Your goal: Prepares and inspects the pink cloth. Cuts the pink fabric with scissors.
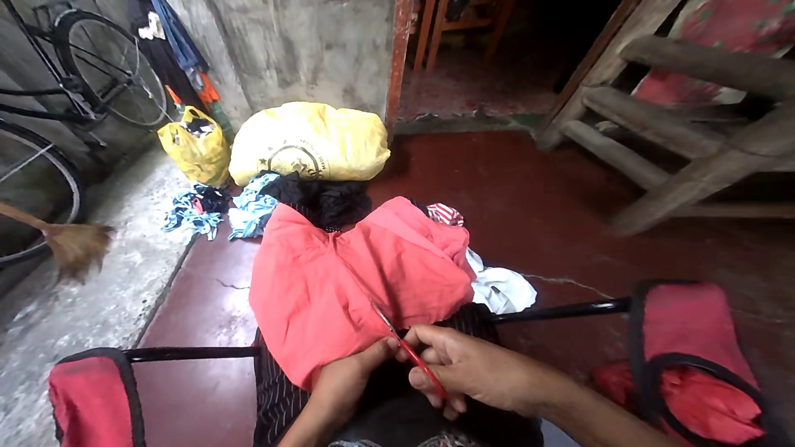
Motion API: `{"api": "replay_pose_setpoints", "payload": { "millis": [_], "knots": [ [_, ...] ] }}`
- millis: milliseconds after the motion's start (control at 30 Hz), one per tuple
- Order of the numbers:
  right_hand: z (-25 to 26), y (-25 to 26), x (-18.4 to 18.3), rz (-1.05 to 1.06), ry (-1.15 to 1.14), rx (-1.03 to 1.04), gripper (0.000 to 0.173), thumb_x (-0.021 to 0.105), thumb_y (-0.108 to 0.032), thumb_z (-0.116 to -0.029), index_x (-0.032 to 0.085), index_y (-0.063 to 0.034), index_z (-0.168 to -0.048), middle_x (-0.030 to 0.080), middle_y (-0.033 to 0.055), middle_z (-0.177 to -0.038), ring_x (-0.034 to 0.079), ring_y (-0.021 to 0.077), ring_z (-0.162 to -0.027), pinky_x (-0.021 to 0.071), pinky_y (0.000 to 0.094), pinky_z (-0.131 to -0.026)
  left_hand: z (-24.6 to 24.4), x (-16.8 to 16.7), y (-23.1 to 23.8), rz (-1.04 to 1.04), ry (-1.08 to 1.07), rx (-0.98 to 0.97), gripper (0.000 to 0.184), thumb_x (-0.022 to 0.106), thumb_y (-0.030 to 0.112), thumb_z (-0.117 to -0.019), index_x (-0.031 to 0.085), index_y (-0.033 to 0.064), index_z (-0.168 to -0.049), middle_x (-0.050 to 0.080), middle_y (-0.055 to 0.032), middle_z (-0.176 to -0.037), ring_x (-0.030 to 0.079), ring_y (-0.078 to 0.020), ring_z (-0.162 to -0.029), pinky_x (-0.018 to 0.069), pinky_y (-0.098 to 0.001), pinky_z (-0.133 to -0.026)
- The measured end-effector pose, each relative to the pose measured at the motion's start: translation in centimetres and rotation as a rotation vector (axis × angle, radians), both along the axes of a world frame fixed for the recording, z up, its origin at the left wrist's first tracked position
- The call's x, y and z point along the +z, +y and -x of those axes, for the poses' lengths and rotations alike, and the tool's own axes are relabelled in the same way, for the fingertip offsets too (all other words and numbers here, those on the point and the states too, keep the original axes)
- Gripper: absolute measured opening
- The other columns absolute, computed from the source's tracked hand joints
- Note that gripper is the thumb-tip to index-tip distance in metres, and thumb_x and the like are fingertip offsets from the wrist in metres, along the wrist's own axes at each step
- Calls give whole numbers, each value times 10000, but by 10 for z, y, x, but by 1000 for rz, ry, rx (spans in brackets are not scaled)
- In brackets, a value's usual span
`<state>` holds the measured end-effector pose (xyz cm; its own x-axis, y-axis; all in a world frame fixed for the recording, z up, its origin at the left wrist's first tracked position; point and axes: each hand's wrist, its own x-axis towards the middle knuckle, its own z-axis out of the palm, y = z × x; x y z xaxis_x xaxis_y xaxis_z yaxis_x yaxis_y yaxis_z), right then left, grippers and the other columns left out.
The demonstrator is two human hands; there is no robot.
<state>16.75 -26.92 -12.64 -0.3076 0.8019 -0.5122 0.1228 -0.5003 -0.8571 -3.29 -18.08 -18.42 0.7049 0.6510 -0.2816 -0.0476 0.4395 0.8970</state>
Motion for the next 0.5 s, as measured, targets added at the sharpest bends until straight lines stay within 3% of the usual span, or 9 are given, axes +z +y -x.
{"api": "replay_pose_setpoints", "payload": {
  "millis": [333, 500],
  "knots": [
    [-4, 8, -3, 44, -4, 44, 367, 640, -379, -998, 521, -109, -1215, 659, 22, -867, 651, 129, -698, 572, 319, -657, 3, 6, -1, -154, 119, -23, 123, 708, 197, -956, 778, 96, -958, 757, -31, -953, 708, -113, -973, 570, -323, -947],
    [-4, 7, -3, 9, -146, 58, 462, 670, -424, -977, 486, -115, -1266, 658, 35, -895, 662, 151, -748, 569, 343, -665, 3, 4, -1, -169, 147, -10, 150, 731, 218, -942, 774, 95, -1016, 763, -25, -992, 711, -108, -1003, 571, -317, -970]
  ]
}}
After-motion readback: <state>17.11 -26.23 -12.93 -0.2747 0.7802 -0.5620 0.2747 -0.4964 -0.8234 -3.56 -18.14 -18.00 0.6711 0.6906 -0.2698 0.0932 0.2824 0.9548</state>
